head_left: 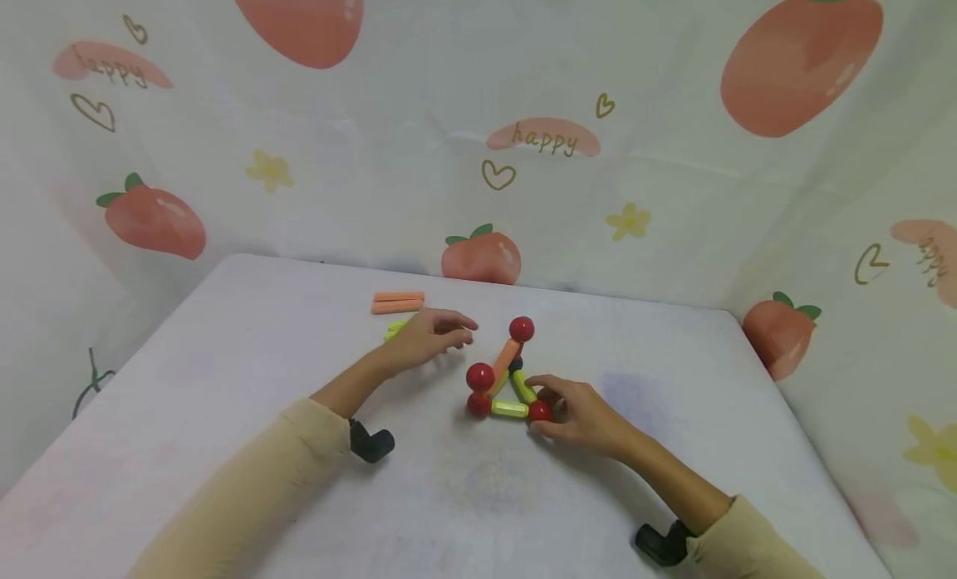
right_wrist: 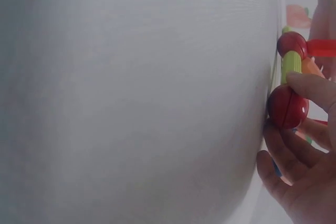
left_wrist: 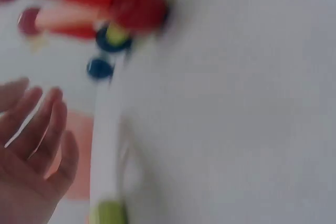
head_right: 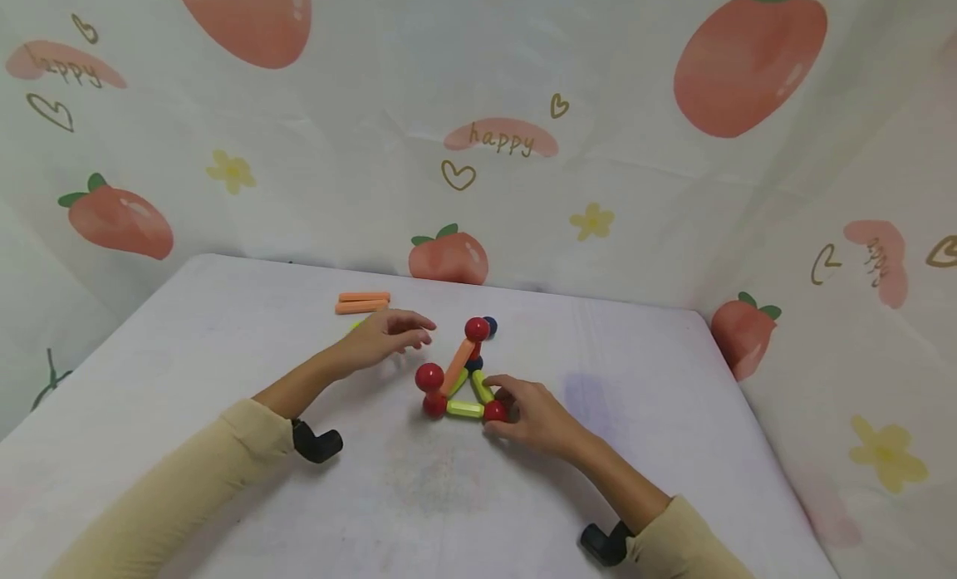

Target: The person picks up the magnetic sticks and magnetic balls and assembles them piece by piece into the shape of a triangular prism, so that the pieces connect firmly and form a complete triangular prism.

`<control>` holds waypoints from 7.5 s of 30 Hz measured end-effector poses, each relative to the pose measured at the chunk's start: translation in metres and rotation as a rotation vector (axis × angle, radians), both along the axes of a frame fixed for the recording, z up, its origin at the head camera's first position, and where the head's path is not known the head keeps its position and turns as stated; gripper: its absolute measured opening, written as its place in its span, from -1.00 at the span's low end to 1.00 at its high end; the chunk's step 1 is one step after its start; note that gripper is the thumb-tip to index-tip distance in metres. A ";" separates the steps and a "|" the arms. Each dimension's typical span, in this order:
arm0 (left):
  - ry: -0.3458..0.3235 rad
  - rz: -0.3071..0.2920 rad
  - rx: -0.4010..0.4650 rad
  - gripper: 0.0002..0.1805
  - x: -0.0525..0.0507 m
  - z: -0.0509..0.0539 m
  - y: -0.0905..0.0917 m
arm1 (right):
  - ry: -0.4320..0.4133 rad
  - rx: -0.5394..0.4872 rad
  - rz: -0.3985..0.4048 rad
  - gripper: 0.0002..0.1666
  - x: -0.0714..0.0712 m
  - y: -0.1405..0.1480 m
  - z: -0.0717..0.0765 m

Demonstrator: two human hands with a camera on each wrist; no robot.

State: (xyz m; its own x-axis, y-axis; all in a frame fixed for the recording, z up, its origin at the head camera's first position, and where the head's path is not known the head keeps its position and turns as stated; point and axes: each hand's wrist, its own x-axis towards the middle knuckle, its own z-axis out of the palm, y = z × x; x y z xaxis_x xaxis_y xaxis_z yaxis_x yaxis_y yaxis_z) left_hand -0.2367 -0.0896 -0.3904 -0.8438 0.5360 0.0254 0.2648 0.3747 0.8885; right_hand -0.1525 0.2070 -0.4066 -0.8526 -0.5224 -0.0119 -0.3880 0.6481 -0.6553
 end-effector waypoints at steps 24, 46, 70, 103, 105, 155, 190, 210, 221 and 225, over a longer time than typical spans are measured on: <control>0.077 0.075 -0.223 -0.54 0.016 -0.009 -0.057 | -0.007 0.010 -0.011 -0.31 0.001 -0.002 0.001; -0.370 0.003 0.197 -0.55 0.023 0.029 0.028 | 0.001 0.004 0.000 -0.32 0.000 -0.002 0.001; -0.016 -0.181 -0.134 -0.40 0.042 -0.017 0.018 | -0.032 0.001 0.032 -0.38 0.000 0.000 0.006; 0.192 0.261 0.007 -0.51 0.014 -0.018 -0.025 | -0.064 -0.073 -0.170 -0.48 -0.041 0.011 -0.002; 0.216 0.291 -0.022 -0.53 0.013 -0.017 -0.041 | -0.064 -0.071 -0.173 -0.49 -0.041 0.011 -0.002; 0.074 -0.090 -0.038 -0.78 0.007 -0.018 0.016 | -0.066 -0.070 -0.164 -0.51 -0.041 0.011 -0.001; -0.010 -0.086 -0.135 -0.53 -0.054 -0.013 0.078 | -0.064 -0.097 -0.145 -0.53 -0.040 0.011 -0.001; 0.147 -0.232 0.228 -0.59 0.005 0.068 0.043 | -0.008 -0.095 -0.108 -0.57 -0.042 0.013 0.000; 0.071 -0.460 0.043 -0.56 0.037 0.046 0.045 | -0.006 -0.092 -0.100 -0.57 -0.042 0.013 -0.003; 0.082 -0.445 0.022 -0.55 0.036 0.037 0.045 | -0.007 -0.093 -0.104 -0.61 -0.040 0.013 -0.005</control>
State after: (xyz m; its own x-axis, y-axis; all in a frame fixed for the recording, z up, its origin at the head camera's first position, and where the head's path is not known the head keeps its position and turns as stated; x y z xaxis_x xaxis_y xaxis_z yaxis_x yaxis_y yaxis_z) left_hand -0.2003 -0.0449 -0.3529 -0.5261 0.8448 0.0978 0.4657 0.1900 0.8643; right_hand -0.1926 0.2198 -0.4116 -0.9025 -0.4298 0.0265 -0.3169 0.6212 -0.7167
